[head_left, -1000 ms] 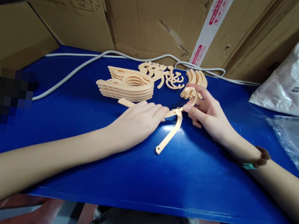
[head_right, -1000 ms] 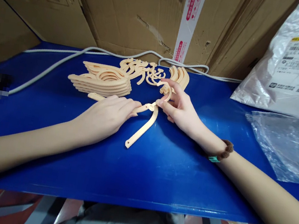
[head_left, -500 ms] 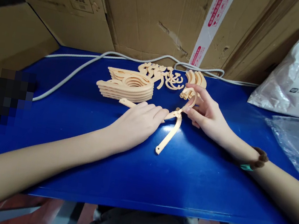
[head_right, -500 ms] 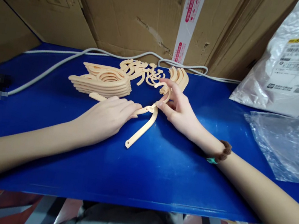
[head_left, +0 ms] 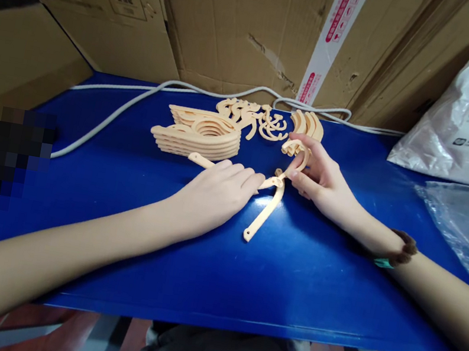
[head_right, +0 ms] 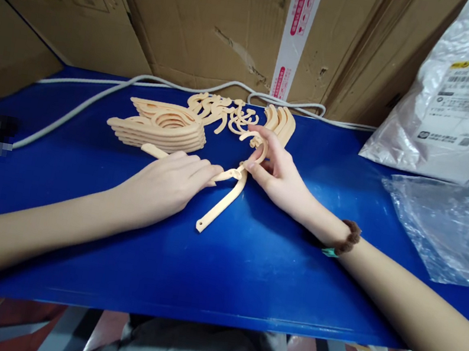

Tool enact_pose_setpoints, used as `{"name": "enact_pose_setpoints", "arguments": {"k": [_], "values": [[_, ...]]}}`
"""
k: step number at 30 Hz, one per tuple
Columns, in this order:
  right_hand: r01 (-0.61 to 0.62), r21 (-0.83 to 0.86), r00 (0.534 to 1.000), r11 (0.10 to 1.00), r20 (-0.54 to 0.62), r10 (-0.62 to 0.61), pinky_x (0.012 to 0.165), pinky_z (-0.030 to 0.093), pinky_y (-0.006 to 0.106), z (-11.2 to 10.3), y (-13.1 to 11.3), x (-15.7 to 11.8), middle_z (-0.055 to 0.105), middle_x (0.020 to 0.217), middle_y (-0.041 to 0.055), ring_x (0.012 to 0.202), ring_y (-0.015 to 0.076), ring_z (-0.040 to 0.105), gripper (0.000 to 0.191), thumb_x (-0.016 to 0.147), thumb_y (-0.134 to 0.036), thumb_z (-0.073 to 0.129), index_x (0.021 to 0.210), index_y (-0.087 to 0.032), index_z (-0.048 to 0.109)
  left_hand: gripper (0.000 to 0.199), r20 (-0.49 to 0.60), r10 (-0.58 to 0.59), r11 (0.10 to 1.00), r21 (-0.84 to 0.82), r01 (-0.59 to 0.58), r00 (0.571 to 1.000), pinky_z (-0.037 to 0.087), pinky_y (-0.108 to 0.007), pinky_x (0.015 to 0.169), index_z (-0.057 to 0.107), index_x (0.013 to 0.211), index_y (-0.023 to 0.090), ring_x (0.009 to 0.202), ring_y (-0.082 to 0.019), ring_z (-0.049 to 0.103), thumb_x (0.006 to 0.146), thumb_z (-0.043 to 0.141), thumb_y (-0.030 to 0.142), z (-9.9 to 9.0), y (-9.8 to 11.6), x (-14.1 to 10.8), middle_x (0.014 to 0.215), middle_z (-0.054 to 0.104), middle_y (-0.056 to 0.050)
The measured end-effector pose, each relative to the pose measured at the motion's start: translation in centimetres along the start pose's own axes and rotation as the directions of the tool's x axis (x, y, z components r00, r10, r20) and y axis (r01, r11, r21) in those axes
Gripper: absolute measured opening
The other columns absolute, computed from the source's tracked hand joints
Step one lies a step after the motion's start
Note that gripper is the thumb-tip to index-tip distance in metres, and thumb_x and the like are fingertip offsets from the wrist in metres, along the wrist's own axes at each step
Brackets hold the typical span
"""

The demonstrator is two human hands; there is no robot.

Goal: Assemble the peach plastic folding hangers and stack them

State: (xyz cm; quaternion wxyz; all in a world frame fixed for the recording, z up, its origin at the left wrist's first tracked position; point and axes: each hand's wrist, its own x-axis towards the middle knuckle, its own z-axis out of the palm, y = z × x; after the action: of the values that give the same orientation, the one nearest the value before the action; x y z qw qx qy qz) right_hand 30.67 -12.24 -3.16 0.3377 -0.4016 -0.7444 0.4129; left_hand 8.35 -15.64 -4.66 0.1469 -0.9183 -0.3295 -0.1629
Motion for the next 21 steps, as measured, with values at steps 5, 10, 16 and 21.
{"name": "enact_pose_setpoints", "arguments": {"k": [5, 10, 16, 21], "values": [[-0.017, 0.025, 1.000, 1.000, 0.014, 0.017, 0.048, 0.040, 0.024, 0.0, 0.2, 0.1, 0.053, 0.081, -0.0013, 0.059, 0.0102, 0.045, 0.057, 0.088, -0.029, 0.059, 0.141, -0.023, 0.038, 0.020, 0.001, -0.010, 1.000, 0.000, 0.010, 1.000, 0.035, -0.034, 0.066, 0.064, 0.101, 0.010, 0.072, -0.024, 0.056, 0.099, 0.045, 0.016, 0.1, -0.1, 0.0, 0.080, 0.062, -0.005], [0.019, 0.032, 1.000, 0.999, -0.001, -0.019, 0.057, 0.048, 0.029, 0.4, -0.2, -0.2, 0.055, 0.081, -0.0013, 0.062, 0.0124, 0.050, 0.056, 0.089, -0.034, 0.061, 0.139, -0.025, 0.038, 0.024, 0.010, -0.029, 1.000, -0.009, 0.029, 1.000, 0.037, -0.033, 0.067, 0.064, 0.107, 0.011, 0.075, -0.022, 0.059, 0.102, 0.043, 0.021, -0.2, -0.2, 0.1, 0.084, 0.065, -0.005], [0.056, 0.070, 0.998, 0.996, 0.008, -0.057, 0.068, 0.055, 0.035, 1.1, -1.3, -0.8, 0.060, 0.084, -0.0014, 0.073, 0.0176, 0.062, 0.080, 0.082, -0.036, 0.071, 0.148, -0.029, 0.027, 0.024, -0.008, -0.052, 0.997, -0.050, 0.052, 0.999, 0.036, -0.030, 0.058, 0.063, 0.108, 0.014, 0.076, -0.019, 0.062, 0.102, 0.040, 0.021, -1.6, 0.6, 0.0, 0.085, 0.064, -0.003], [-0.019, -0.118, 1.000, 0.993, -0.004, 0.018, 0.055, 0.044, 0.028, 0.6, -1.5, -0.6, 0.059, 0.071, -0.0032, 0.061, 0.0149, 0.055, 0.072, 0.076, -0.048, 0.075, 0.137, -0.022, 0.047, 0.019, 0.145, -0.224, 0.848, -0.458, 0.266, 0.964, 0.040, -0.025, 0.058, 0.060, 0.102, 0.016, 0.070, -0.014, 0.061, 0.101, 0.045, 0.027, -2.1, 0.3, 0.3, 0.089, 0.065, -0.001]]}}
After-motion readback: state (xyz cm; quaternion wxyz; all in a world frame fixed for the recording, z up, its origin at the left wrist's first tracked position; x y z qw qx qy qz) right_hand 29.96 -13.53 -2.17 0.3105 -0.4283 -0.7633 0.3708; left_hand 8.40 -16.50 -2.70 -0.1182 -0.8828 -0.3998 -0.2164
